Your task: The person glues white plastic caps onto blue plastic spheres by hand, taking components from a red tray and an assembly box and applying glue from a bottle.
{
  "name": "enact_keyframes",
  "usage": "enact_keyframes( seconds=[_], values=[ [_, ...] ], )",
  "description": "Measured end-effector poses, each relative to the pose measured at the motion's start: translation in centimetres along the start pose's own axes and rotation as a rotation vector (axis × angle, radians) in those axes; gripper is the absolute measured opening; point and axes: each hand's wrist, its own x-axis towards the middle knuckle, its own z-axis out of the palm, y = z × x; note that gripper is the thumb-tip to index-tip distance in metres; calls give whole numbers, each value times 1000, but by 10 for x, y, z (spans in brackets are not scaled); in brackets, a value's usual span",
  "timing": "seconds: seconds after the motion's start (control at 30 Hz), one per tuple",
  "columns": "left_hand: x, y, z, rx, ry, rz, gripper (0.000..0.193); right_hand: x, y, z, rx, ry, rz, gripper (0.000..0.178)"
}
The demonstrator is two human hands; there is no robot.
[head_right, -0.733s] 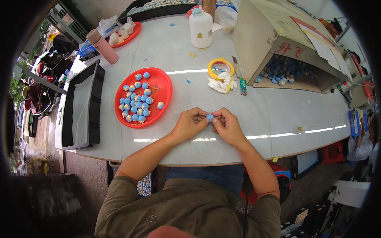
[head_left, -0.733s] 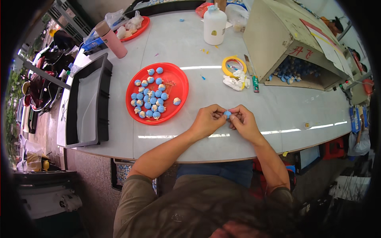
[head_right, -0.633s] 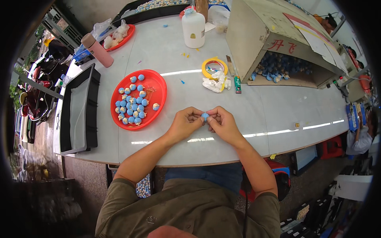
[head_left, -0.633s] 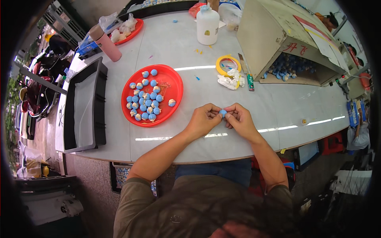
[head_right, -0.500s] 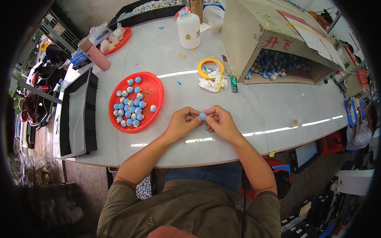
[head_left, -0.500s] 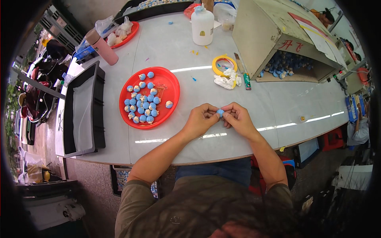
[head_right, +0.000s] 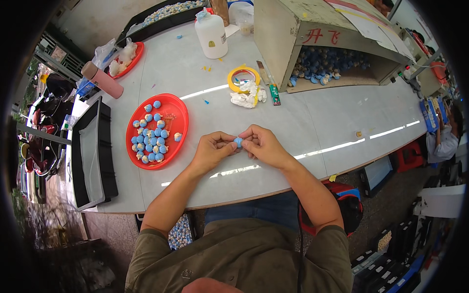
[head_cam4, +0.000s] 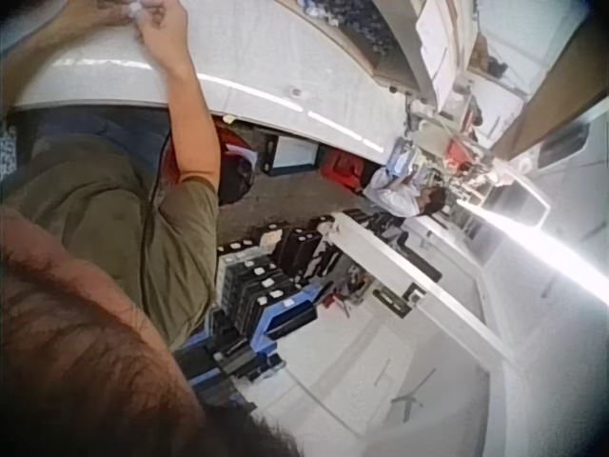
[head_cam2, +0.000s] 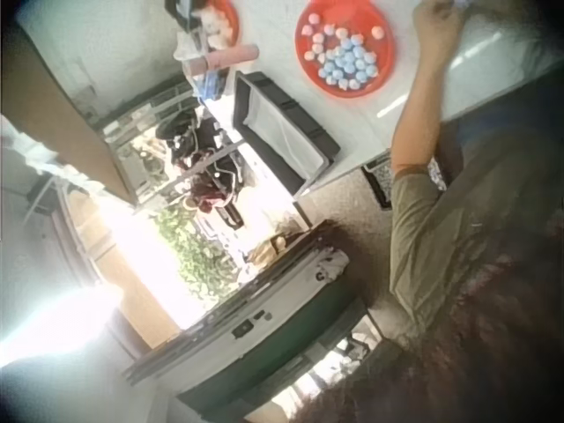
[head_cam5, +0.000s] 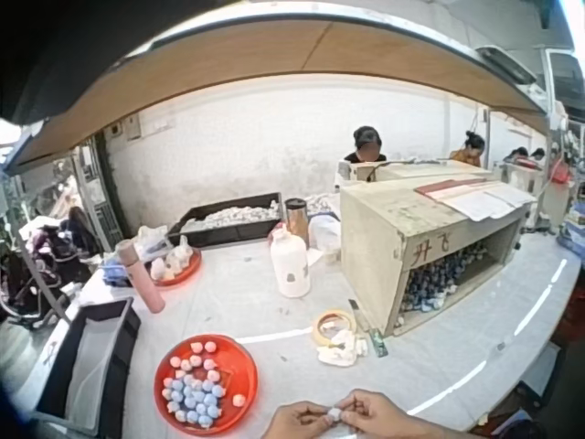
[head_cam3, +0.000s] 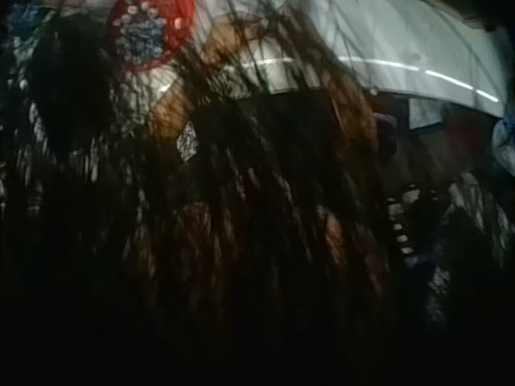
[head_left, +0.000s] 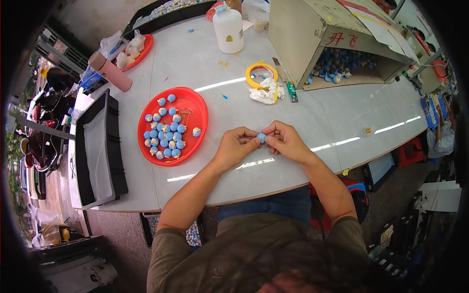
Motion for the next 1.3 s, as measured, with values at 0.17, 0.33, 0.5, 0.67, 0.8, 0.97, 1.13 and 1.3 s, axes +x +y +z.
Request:
enact_keyframes(
  seconds=[0.17, 0.33, 0.5, 0.67, 0.8, 0.97, 1.13, 1.3],
  values=[
    [-1, -2, 1, 47, 7, 18, 19, 1, -2, 3, -33, -14, 1, 10],
    [1, -6, -1, 68, 0, 15, 19, 0, -5, 5, -49, -18, 3, 9],
    [2, -8, -2, 132, 10, 32, 19, 0, -2, 10, -71, 5, -28, 10],
    [2, 1, -1, 62, 9, 11, 21, 0, 0, 8, -41, 60, -10, 13],
    [1, 5, 1, 33, 14, 4, 21, 2, 4, 4, 13, 40, 5, 13],
    [2, -1, 0, 101, 13, 7, 20, 1, 1, 7, -39, 43, -11, 11],
    [1, -3, 0, 80, 17, 27, 19, 1, -1, 8, -69, 26, -17, 9],
    [1, -5, 1, 153, 45, 26, 18, -1, -2, 9, -57, 26, -18, 9]
  ],
)
